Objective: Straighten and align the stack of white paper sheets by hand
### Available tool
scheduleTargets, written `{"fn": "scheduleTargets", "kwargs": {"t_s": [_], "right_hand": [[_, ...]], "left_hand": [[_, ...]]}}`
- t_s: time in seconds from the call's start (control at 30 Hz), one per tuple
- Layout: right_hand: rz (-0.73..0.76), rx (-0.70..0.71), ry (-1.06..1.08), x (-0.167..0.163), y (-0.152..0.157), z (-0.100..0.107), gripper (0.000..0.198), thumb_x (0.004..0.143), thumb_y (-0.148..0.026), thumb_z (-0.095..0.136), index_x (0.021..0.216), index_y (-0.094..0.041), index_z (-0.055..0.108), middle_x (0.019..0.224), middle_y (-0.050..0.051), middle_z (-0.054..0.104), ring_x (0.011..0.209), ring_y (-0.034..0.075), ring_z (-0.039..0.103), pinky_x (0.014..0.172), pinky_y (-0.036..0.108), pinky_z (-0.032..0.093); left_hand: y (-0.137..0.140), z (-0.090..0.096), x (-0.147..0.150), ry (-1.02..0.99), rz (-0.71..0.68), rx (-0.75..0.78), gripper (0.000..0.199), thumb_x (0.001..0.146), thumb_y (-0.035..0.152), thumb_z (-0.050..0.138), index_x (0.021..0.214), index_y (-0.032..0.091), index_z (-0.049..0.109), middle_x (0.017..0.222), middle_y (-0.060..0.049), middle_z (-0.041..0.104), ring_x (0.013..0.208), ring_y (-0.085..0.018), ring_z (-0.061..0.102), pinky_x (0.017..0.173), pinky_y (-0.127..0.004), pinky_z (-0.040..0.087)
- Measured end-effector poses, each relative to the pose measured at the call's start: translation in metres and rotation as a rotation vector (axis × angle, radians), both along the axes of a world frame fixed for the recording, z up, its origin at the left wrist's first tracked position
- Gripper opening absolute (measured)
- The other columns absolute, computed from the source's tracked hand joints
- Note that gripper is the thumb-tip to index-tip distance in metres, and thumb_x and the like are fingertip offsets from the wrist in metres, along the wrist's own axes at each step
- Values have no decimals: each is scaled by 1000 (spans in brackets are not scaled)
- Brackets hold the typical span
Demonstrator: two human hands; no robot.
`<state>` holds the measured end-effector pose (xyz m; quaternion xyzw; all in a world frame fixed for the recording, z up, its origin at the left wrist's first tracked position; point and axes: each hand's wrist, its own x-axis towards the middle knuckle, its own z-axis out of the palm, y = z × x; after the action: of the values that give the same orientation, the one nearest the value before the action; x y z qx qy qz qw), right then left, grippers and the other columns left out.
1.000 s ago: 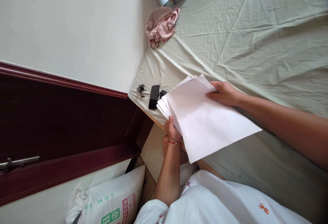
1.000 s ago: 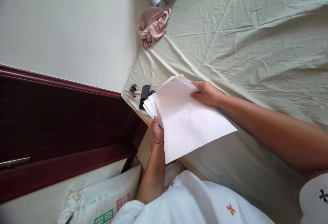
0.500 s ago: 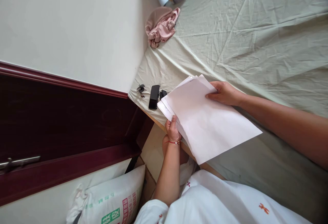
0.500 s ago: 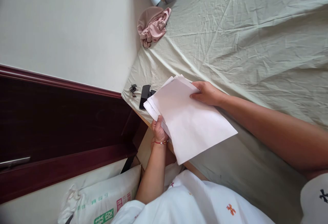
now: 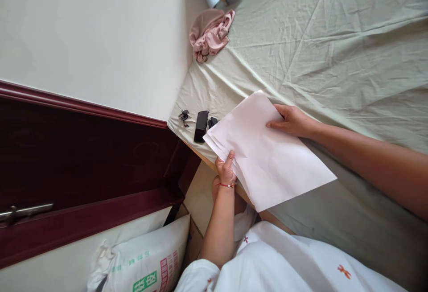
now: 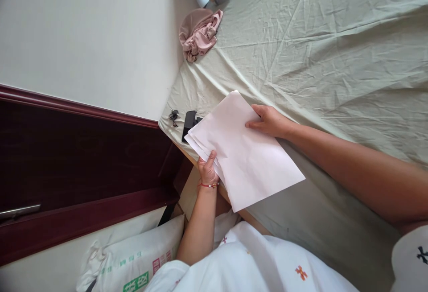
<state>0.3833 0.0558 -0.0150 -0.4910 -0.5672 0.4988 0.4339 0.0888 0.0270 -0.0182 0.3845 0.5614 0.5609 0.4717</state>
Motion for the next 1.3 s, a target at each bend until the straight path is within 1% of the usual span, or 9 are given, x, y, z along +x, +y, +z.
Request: {"fn": "scheduleTargets", "kwargs": {"t_s": [0.2, 0.33, 0.43, 0.67, 0.9, 1.0, 1.13, 1.23, 1.3], "right_hand": [[13, -30, 13, 0, -1, 2, 38, 84, -44, 72, 113, -21, 77, 103, 6, 80, 93, 30, 74, 80, 38, 59], [8, -37, 16, 1, -2, 5, 36, 86, -45, 71, 112, -21, 79, 101, 6, 81, 95, 30, 76, 84, 39, 59], [18, -34, 21, 1, -3, 6, 35, 87, -43, 70, 112, -21, 80, 101, 7, 82, 95, 30, 76, 86, 40, 59], [97, -20, 40, 3, -3, 5, 37, 86, -47, 72, 111, -20, 79, 103, 6, 81, 93, 29, 75, 84, 38, 57], [112, 208, -67, 4, 4, -4, 37, 85, -56, 72, 91, -20, 79, 103, 10, 73, 102, 31, 68, 91, 44, 55], [65, 215, -60, 1, 4, -4, 42, 82, -57, 76, 105, -21, 77, 115, 12, 70, 104, 31, 67, 94, 47, 56], [26, 86, 30, -2, 1, -1, 79, 72, -60, 84, 140, -26, 62, 136, 14, 66, 118, 33, 65, 95, 47, 60], [107, -8, 53, 0, -1, 2, 98, 72, -62, 84, 155, -24, 47, 129, 13, 71, 117, 33, 68, 103, 50, 56], [142, -25, 47, 3, -1, 2, 101, 74, -61, 85, 158, -23, 44, 121, 12, 74, 113, 33, 70, 105, 52, 55]], "left_hand": [[2, 2, -1, -15, -1, -8, 52, 55, 40, 102, 98, 18, 82, 97, -5, 82, 97, -20, 75, 94, -30, 57], [2, 1, -3, -8, 16, -7, 44, 54, 40, 102, 86, 18, 81, 88, -2, 80, 84, -16, 73, 87, -28, 56], [2, 0, -4, -8, 10, -19, 43, 55, 42, 102, 85, 18, 81, 86, -1, 80, 78, -15, 72, 82, -27, 57], [1, 2, -10, 0, -52, -23, 49, 56, 43, 101, 95, 18, 84, 95, -5, 83, 91, -19, 76, 89, -27, 59], [-1, 1, -5, 17, -105, -48, 51, 57, 38, 101, 99, 17, 83, 102, -7, 83, 97, -20, 77, 94, -29, 60], [0, 4, 4, -27, 2, -47, 50, 56, 31, 102, 99, 16, 82, 103, -7, 83, 100, -20, 76, 99, -30, 58], [9, 15, 2, -106, 208, -5, 44, 62, 25, 97, 102, 20, 79, 105, -3, 82, 107, -19, 75, 106, -30, 56], [18, 29, -7, -148, 262, -23, 29, 79, 27, 84, 107, 20, 78, 111, -6, 82, 118, -22, 73, 111, -37, 54], [22, 40, -11, -214, 255, -67, 23, 90, 29, 72, 109, 17, 77, 116, -10, 81, 125, -25, 70, 114, -41, 53]]}}
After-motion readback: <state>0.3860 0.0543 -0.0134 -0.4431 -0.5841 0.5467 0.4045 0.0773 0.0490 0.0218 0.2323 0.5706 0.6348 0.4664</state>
